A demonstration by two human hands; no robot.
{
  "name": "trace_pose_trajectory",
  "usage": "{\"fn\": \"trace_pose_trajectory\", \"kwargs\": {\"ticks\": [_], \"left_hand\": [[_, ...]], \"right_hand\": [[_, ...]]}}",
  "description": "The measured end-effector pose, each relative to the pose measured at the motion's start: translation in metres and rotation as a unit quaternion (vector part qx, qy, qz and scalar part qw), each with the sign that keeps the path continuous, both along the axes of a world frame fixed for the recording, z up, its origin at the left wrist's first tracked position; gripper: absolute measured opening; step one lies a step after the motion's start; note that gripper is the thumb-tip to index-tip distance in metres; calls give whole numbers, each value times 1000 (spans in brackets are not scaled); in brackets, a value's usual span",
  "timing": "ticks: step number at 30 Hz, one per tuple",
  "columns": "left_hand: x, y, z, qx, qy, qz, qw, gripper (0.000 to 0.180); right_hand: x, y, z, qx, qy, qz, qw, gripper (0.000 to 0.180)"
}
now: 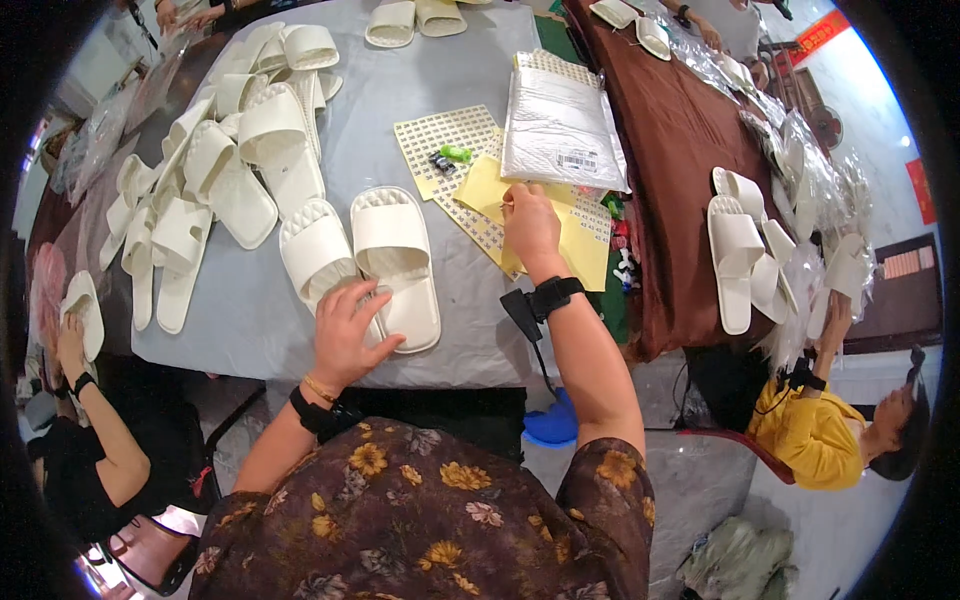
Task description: Checking and organizing white slippers for packaging in a factory setting.
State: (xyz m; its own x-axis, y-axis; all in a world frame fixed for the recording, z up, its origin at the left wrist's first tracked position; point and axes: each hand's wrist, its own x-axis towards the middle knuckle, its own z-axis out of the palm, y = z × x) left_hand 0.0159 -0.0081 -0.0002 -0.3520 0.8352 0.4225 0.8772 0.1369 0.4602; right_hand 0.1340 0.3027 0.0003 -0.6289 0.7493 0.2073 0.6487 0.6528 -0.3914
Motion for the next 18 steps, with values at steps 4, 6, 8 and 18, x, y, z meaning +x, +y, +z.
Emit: {"fn": "trace_pose_trajectory", "kwargs": {"ticks": [4, 6, 8, 18], "left_hand": [[-1, -1, 1, 2, 6, 1, 1000, 54], [-1, 0, 1, 3, 6, 1, 1000, 55], [-1, 0, 0, 1, 3, -2, 1000, 54], [-1, -1, 3, 7, -5, 0, 1000, 53]], "right_hand": [[2, 3, 1, -6, 9, 30, 1000, 7], [3, 6, 1, -10, 0, 33, 999, 8], [4, 9, -1, -14, -9, 35, 999, 8], [5, -31, 29, -109, 115, 77, 984, 11]]}}
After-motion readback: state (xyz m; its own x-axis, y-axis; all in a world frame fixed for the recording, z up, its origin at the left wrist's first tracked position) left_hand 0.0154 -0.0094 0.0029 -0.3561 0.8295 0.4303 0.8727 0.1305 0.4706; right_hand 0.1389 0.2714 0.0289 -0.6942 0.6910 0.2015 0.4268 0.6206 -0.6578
